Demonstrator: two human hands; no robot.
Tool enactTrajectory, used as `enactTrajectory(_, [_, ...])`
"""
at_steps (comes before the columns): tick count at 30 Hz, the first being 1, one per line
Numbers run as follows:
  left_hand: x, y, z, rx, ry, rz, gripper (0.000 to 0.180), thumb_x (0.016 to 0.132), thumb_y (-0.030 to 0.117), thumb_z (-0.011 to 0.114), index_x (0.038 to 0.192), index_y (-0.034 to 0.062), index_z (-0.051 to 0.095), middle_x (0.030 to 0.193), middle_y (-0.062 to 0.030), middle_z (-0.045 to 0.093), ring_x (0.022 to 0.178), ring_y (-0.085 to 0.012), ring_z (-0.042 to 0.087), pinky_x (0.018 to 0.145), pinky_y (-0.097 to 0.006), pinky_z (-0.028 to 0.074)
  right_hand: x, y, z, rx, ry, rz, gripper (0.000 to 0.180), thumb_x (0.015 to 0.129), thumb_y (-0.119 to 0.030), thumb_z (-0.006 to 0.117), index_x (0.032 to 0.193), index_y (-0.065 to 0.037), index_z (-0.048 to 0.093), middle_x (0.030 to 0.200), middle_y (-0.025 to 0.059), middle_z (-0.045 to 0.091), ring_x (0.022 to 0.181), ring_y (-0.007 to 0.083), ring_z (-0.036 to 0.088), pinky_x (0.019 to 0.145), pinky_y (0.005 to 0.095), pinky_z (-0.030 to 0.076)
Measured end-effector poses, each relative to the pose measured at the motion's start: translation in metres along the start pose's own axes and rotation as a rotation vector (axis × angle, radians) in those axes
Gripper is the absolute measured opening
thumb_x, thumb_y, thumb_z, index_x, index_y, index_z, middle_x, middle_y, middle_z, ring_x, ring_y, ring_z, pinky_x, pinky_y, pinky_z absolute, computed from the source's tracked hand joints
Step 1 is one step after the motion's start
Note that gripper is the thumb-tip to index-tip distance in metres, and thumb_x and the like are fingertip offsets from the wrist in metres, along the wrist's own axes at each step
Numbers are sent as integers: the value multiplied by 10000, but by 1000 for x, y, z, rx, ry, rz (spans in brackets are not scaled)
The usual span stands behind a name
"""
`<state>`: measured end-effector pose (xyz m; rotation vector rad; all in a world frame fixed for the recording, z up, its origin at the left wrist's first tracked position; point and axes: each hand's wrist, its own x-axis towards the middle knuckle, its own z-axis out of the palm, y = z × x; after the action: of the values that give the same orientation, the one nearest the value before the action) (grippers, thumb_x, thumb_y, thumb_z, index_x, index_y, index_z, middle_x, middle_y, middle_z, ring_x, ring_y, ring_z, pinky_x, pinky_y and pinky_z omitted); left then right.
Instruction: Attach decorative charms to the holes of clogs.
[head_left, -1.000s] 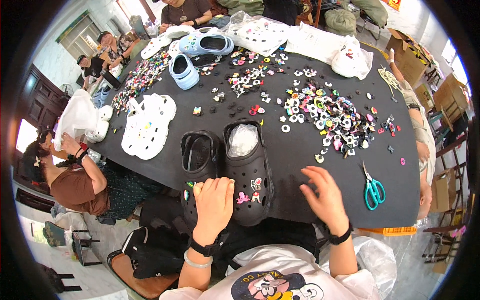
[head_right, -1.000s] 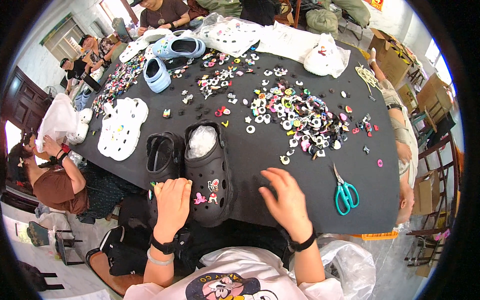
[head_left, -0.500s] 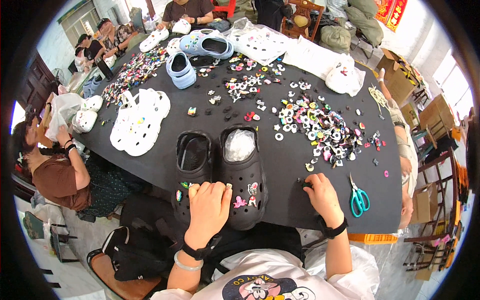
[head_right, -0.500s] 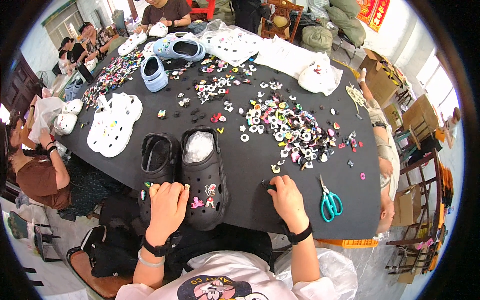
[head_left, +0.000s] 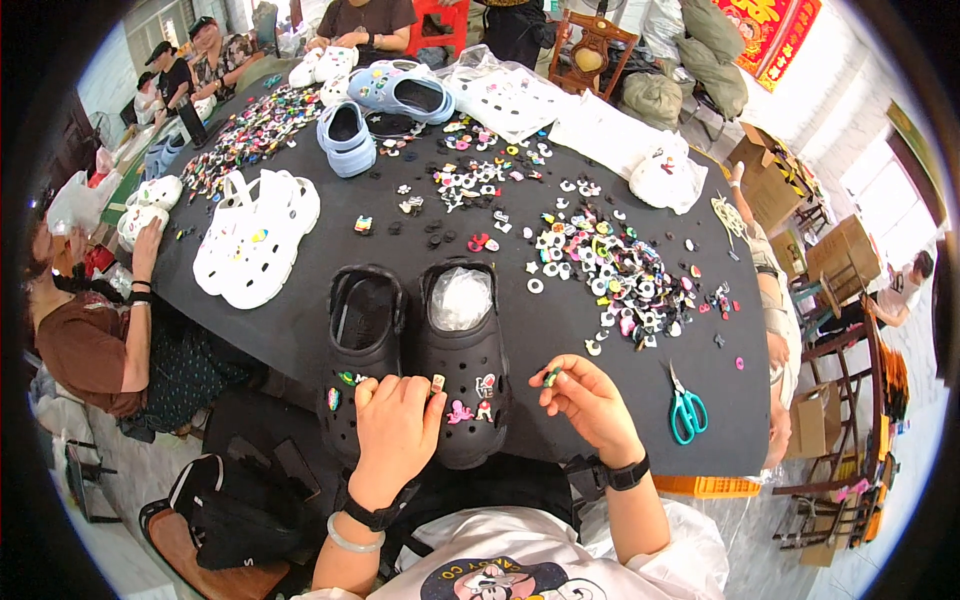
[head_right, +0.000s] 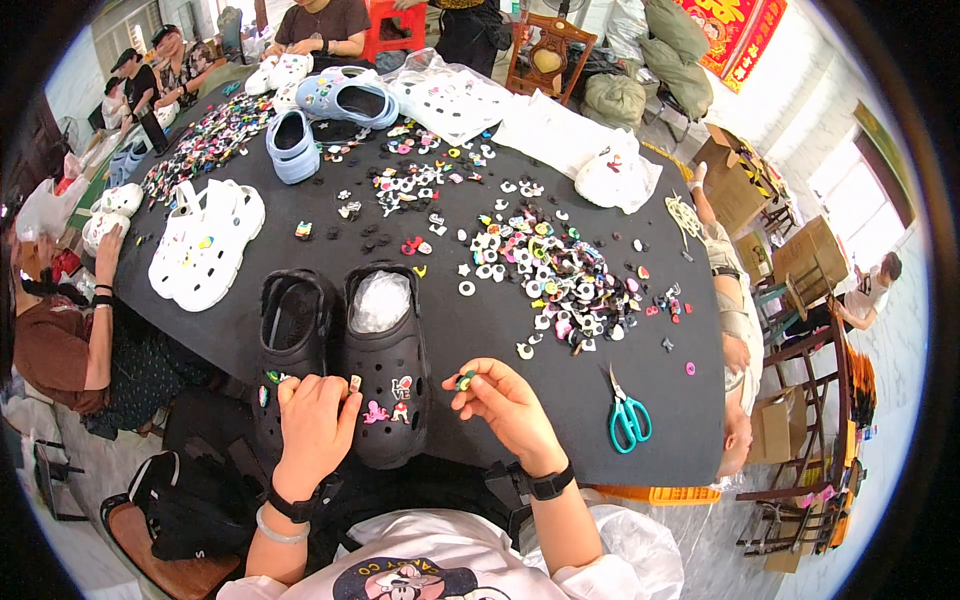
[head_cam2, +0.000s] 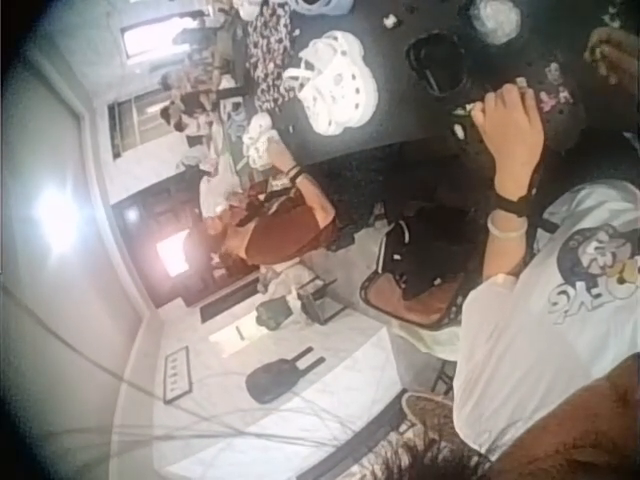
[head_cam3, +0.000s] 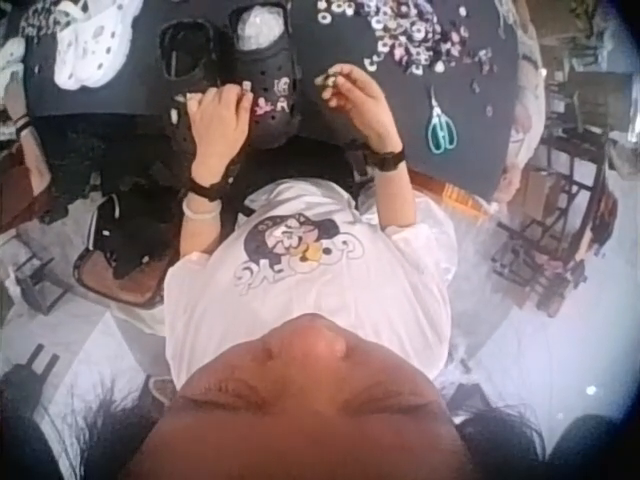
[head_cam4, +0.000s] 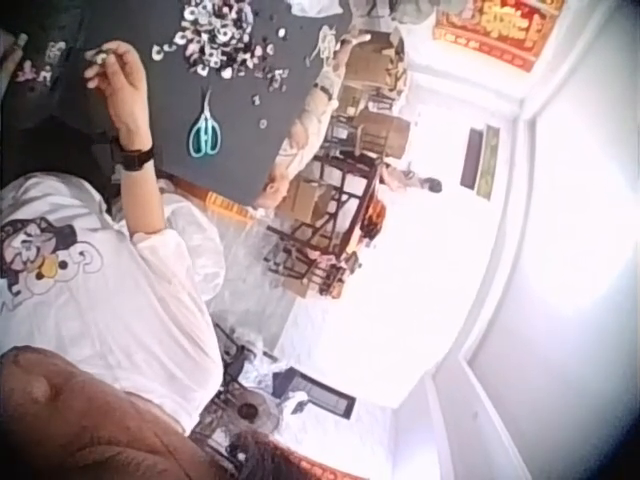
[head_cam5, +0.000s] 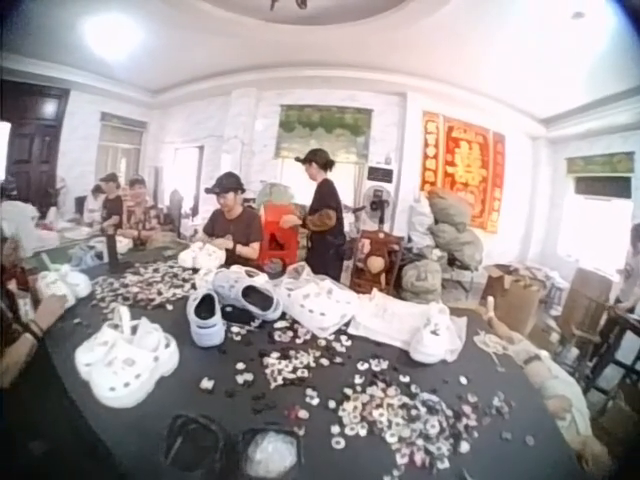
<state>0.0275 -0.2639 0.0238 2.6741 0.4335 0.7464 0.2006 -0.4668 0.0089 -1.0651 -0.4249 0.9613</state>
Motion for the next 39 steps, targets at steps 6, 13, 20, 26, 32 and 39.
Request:
enactTrajectory(6, [0, 0, 0, 4, -16, -4, 94, 872, 164, 619, 858, 79, 581, 779, -57, 596, 778, -256, 558, 813, -411, 344, 13, 11, 28, -71, -45, -1, 172, 953, -71, 585, 1113, -23, 544, 1080, 96, 645, 901, 143, 649, 796, 269, 533])
enactTrajectory(13, [-1, -5, 1, 14, -47, -10, 66, 899, 144, 575, 878, 83, 585, 789, -52, 613, 790, -246, 564, 818, -413, 352, 41, -5, 68, -496, 23, 2, 121, 924, -62, 624, 1008, -33, 542, 898, 85, 702, 676, 123, 660, 594, 235, 524])
enactTrajectory(20, [8, -5, 0, 15, -52, -12, 108, 901, 170, 569, 837, 84, 583, 765, -64, 595, 781, -256, 562, 791, -425, 364, 72, 4, 62, -730, 11, -48, 178, 848, -134, 747, 864, -32, 601, 675, -42, 598, 573, 13, 527, 492, 182, 379])
enactTrajectory(26, [6, -2, -6, 183, -44, 81, 165, 871, 202, 578, 741, 101, 588, 710, -50, 540, 699, -242, 551, 685, -425, 384, 70, -1, 61, -784, -32, -45, 200, 816, -146, 777, 798, -33, 613, 621, -61, 552, 541, 4, 472, 482, 188, 360])
enactTrajectory(32, [-2, -1, -3, 103, -49, 65, 135, 901, 203, 567, 893, 82, 626, 771, -48, 570, 745, -225, 557, 735, -388, 390, 64, 0, 61, -916, 26, -87, 353, 716, -203, 843, 880, -36, 580, 685, 12, 528, 584, 68, 433, 537, 236, 391])
enactTrajectory(39, [0, 3, -10, 43, -8, 57, 196, 888, 163, 510, 946, 59, 666, 838, -72, 602, 808, -240, 561, 778, -407, 392, 89, 13, 37, -1104, 16, -470, 1138, 589, -406, 909, 1418, 21, 256, 1395, 228, 304, 1326, 352, 281, 1093, 445, 286])
